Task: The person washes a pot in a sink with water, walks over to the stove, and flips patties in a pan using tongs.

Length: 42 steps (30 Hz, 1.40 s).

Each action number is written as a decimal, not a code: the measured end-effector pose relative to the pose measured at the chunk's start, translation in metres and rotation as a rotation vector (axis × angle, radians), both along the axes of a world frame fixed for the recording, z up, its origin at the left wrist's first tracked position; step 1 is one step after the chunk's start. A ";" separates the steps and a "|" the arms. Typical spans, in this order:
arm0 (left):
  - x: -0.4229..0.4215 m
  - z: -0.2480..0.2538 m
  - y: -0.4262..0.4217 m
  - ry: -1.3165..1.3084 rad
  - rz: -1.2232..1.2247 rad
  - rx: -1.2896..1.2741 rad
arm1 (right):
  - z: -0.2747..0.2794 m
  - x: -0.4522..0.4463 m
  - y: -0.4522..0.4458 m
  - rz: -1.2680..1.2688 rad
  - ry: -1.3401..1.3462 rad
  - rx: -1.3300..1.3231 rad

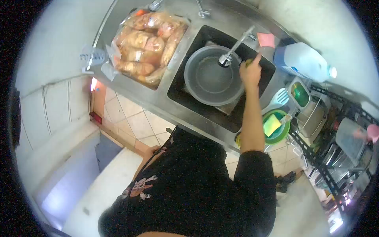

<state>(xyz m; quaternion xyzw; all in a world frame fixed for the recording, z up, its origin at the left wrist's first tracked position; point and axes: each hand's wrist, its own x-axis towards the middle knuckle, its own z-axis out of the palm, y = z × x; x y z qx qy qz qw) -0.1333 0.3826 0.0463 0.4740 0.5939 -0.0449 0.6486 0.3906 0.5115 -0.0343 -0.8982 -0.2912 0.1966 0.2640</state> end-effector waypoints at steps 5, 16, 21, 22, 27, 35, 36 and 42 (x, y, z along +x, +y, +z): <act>-0.016 0.002 -0.023 0.125 0.205 0.016 | -0.027 0.067 0.047 0.257 -0.206 -0.155; -0.026 0.006 -0.014 -0.057 0.232 -0.140 | -0.043 0.059 0.046 0.282 -0.360 0.094; -0.029 0.029 0.010 -0.162 0.400 -0.504 | -0.053 0.093 0.054 0.362 -0.421 0.203; -0.030 0.028 0.007 -0.166 0.405 -0.511 | -0.064 0.105 0.055 0.408 -0.453 0.120; -0.053 -0.016 -0.053 -0.029 0.463 -0.147 | -0.075 0.099 0.032 0.335 -0.506 -0.215; -0.024 0.021 -0.078 -0.054 0.994 -0.591 | -0.040 0.100 0.042 0.418 -0.350 -0.137; -0.023 0.022 -0.078 -0.003 1.011 -0.555 | -0.043 0.103 0.041 0.414 -0.374 -0.189; 0.007 0.060 -0.042 0.289 0.686 -0.244 | -0.025 0.092 0.037 0.557 -0.391 0.040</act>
